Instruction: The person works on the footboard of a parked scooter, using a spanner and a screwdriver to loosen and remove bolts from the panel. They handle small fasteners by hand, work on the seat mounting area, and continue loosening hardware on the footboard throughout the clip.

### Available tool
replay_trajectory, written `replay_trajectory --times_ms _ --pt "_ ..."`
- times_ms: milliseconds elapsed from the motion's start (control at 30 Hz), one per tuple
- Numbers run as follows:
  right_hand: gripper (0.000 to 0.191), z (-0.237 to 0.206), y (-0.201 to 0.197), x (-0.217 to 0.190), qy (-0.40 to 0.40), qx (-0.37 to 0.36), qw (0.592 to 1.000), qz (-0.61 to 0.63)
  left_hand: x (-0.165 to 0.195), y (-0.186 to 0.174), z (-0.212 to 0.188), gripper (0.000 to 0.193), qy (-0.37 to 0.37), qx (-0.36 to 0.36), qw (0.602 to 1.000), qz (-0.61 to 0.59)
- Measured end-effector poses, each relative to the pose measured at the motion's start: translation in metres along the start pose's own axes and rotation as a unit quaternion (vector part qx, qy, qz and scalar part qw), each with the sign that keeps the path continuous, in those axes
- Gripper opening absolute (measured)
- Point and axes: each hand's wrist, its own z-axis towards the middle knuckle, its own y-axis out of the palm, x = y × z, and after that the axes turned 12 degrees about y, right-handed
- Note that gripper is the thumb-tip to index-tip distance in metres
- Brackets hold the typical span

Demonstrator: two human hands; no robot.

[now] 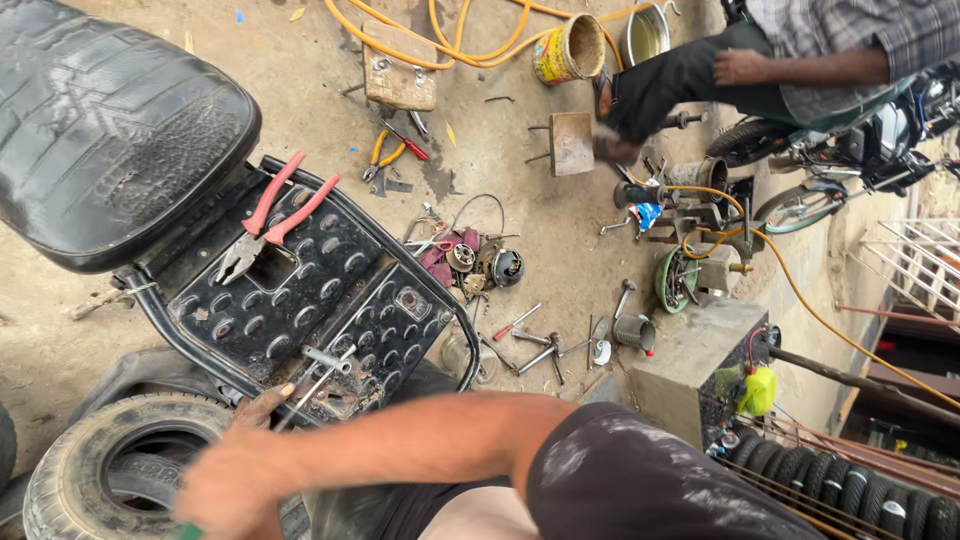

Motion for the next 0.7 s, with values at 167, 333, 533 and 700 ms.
replay_trajectory --times_ms 167,333,533,700 --pt "0.036 -0.137 0.054 0.064 -0.104 0.126 0.987 0.007 0.003 0.000 -0.002 0.054 -0.009 -0.010 1.000 -0.007" --pt "0.053 -0.205 0.048 0.099 0.047 0.258 0.964 -0.046 -0.004 -0.007 0.009 0.056 0.014 -0.037 0.999 0.015" --pt "0.063 -0.231 0.052 0.133 0.234 0.203 0.951 0.017 -0.012 -0.015 0.013 0.042 0.005 -0.009 1.000 0.027" --pt "0.049 -0.249 0.028 0.216 0.315 0.275 0.909 0.007 -0.013 -0.014 0.013 0.034 0.012 -0.021 1.000 0.005"
